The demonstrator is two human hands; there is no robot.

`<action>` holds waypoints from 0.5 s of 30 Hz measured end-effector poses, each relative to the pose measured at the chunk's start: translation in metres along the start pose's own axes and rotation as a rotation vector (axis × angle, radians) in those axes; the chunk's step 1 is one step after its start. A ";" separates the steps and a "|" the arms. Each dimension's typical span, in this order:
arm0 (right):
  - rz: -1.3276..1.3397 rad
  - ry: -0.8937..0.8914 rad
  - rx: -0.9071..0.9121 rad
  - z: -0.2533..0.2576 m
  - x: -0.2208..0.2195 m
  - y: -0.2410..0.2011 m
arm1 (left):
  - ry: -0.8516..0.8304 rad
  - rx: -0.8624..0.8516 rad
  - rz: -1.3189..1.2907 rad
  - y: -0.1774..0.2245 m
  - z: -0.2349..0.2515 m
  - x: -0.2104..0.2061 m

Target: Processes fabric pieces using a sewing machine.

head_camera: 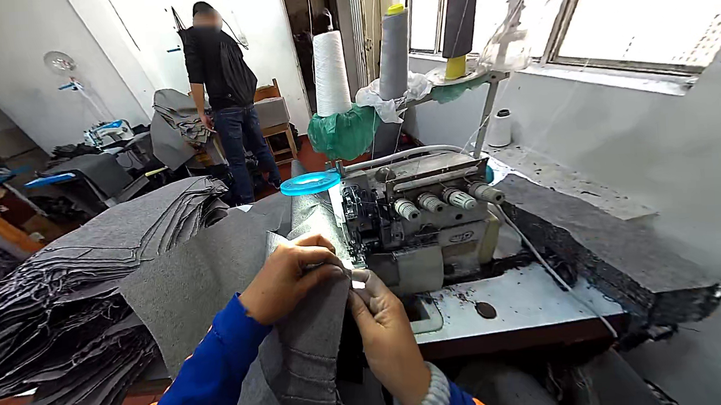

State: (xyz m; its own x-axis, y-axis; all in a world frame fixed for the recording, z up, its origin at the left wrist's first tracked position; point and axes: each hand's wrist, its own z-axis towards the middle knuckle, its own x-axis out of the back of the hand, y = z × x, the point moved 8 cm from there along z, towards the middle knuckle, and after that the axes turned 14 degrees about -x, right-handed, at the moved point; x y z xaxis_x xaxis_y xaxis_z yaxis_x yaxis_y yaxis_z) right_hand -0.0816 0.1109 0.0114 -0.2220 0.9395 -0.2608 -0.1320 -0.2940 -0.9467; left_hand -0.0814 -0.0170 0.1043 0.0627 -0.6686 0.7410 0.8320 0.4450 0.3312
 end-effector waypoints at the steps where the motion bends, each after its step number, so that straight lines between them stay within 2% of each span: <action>1: 0.021 0.004 -0.003 0.000 -0.001 -0.001 | 0.022 -0.001 -0.015 0.001 -0.001 0.000; 4: 0.080 -0.019 -0.021 -0.002 -0.004 -0.004 | 0.106 0.002 0.006 0.002 -0.003 -0.001; 7: 0.149 -0.012 -0.046 -0.002 -0.006 -0.002 | 0.117 0.047 0.028 -0.001 -0.009 -0.004; 11: 0.247 0.049 -0.043 -0.006 -0.001 0.005 | 0.184 0.113 -0.070 0.003 -0.013 -0.004; 13: 0.130 0.004 0.047 -0.018 -0.001 0.010 | 0.198 0.071 0.042 0.010 -0.008 -0.003; 15: -0.081 -0.082 0.000 -0.042 -0.013 0.027 | 0.179 0.043 0.220 0.007 -0.005 -0.008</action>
State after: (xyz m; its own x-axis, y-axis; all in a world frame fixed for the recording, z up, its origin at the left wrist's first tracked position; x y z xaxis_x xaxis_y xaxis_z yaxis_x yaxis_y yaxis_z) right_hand -0.0420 0.0978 -0.0184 -0.2894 0.9425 -0.1670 -0.1523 -0.2176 -0.9641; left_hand -0.0738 -0.0114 0.0972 0.3382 -0.6460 0.6844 0.7639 0.6131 0.2012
